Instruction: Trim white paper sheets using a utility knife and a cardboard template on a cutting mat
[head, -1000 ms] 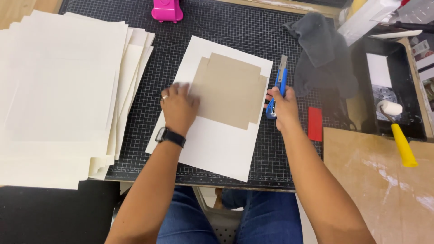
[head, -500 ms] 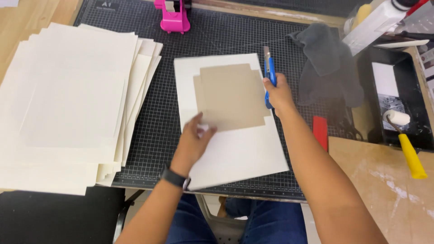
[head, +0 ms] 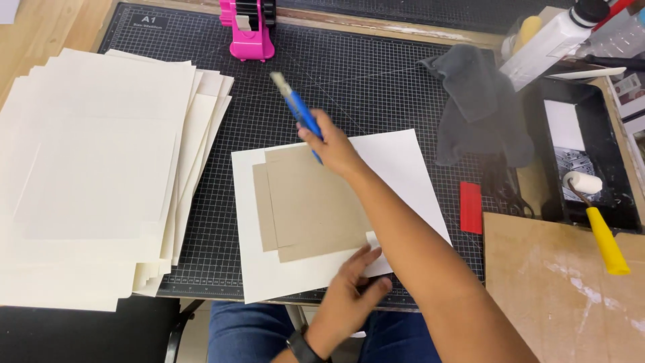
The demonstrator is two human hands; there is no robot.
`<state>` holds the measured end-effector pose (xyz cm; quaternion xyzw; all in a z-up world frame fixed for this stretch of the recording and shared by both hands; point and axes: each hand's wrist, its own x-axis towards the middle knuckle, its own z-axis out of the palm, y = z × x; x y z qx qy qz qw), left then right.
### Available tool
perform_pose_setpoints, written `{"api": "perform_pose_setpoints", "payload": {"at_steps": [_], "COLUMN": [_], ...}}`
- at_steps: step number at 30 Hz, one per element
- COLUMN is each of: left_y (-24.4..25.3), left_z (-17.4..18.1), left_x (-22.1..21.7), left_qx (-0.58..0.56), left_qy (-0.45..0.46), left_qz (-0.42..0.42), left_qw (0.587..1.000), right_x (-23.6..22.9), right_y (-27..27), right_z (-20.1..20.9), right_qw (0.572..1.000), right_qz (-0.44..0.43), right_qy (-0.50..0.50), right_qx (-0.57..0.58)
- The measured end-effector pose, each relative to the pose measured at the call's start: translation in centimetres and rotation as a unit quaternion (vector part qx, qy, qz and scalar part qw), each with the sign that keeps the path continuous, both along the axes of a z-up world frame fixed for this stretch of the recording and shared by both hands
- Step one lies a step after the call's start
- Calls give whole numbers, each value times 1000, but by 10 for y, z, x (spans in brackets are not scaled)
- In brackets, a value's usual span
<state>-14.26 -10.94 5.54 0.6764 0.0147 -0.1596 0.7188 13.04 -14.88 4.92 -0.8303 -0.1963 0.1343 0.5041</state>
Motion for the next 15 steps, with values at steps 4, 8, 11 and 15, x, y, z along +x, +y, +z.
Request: {"api": "perform_pose_setpoints", "payload": {"at_steps": [4,8,11,15], "left_y": [29,30,16,15], "left_z": [6,-15,-38,-45], "left_x": [45,104,135,131], "left_qx": [161,442,530,559], "left_qy": [-206,-313,-305,-270], "left_qz": [38,34,49,1], "left_qw": [964,840,790,784], "right_x": [-33,-105,-132,-143], "right_y": [-40,-81,-87,-87], "right_z": [24,63,70,67], "right_qw": [983,951,919,911], "right_qz": [-168,-200,-172,-160], "right_qy": [-41,24,57,72], "right_qx": [-65,-234,-351,-373]}}
